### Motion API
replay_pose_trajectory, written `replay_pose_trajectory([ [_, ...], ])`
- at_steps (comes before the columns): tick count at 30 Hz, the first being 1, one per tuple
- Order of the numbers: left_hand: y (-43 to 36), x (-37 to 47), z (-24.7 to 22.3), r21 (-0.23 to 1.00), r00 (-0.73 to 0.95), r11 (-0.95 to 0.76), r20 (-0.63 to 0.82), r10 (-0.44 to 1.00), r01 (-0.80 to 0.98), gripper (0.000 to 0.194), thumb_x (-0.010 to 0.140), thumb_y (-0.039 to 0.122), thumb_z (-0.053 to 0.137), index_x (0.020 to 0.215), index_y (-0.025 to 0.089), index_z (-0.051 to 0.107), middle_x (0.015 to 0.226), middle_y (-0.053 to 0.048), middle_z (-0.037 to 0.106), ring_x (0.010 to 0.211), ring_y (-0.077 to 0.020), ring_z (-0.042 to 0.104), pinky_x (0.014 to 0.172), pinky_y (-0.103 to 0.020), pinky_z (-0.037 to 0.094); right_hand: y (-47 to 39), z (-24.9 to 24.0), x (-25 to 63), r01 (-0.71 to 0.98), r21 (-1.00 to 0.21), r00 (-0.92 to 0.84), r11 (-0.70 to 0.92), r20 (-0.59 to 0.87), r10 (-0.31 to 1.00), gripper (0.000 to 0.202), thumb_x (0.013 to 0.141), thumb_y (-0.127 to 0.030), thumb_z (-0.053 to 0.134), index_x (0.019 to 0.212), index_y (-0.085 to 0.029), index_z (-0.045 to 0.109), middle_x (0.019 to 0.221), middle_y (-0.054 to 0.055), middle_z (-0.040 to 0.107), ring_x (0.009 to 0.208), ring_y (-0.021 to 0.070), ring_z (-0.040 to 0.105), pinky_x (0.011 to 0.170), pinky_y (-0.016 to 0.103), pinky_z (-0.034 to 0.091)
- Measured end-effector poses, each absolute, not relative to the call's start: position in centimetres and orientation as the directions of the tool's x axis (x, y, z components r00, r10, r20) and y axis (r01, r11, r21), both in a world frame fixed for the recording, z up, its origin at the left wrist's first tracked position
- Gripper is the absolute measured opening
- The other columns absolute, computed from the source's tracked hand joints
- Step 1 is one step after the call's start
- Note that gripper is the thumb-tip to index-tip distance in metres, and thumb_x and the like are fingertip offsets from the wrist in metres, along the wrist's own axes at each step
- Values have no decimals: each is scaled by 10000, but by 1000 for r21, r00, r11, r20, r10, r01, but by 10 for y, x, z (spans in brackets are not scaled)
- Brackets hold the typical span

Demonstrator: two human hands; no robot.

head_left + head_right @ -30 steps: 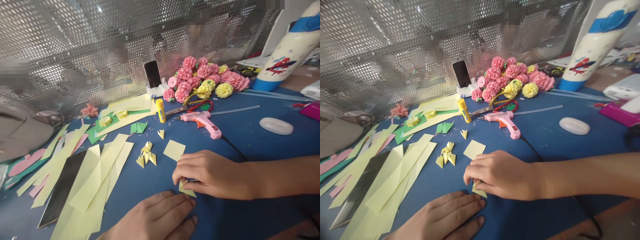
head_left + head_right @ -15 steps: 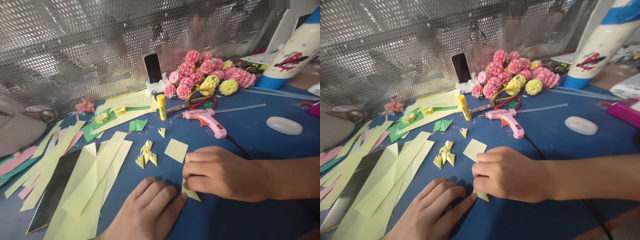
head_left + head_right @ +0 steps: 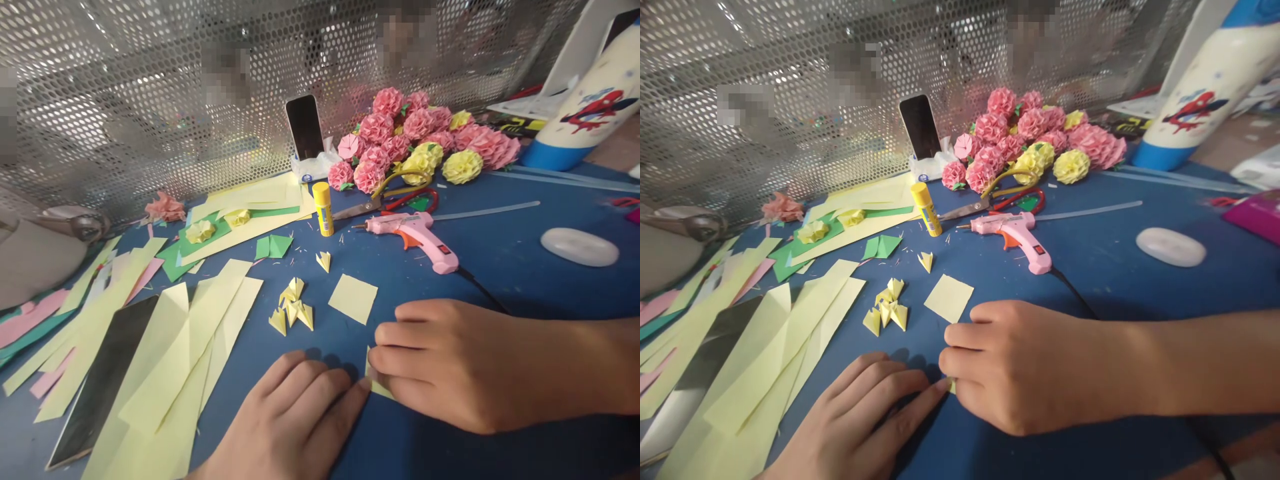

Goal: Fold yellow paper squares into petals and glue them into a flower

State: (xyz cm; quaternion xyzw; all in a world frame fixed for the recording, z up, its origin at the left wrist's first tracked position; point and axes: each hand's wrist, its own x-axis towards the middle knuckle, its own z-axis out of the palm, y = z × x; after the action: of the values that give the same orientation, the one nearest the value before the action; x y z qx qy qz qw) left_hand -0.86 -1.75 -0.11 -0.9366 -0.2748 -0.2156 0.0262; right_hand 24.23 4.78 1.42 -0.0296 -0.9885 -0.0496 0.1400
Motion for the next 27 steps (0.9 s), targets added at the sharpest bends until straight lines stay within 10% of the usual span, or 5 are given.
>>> replay_pose_trajectory([
  [10, -23, -6, -1, -63, 812, -856, 361, 459, 512, 391, 1062, 132, 330, 1155, 129, 709, 1079, -21, 752, 941, -183, 671, 948, -349, 484, 34, 16, 246, 160, 81, -953, 984, 271, 132, 248, 804, -122, 670, 587, -204, 582, 772, 30, 615, 738, 193, 452, 609, 353, 316],
  [16, -19, -9, -5, -65, 810, -861, 379, 447, 505, 363, 1074, 174, 361, 1216, 126, 692, 1189, -38, 731, 1074, -196, 652, 1047, -333, 419, 43, 11, 247, 257, -79, -928, 963, 257, 268, 407, 825, -519, 770, 994, -183, 614, 922, 21, 644, 813, 206, 529, 650, 346, 326],
  [27, -18, -14, -19, 35, 785, -877, 429, 447, 480, 419, 1088, 239, 310, 1290, 124, 658, 1347, -76, 659, 1239, -206, 596, 1118, -358, 442, 60, 4, 241, 300, -535, -894, 790, 131, 428, 110, 935, -142, 556, 842, -202, 565, 820, -25, 606, 773, 128, 542, 685, 258, 351],
])
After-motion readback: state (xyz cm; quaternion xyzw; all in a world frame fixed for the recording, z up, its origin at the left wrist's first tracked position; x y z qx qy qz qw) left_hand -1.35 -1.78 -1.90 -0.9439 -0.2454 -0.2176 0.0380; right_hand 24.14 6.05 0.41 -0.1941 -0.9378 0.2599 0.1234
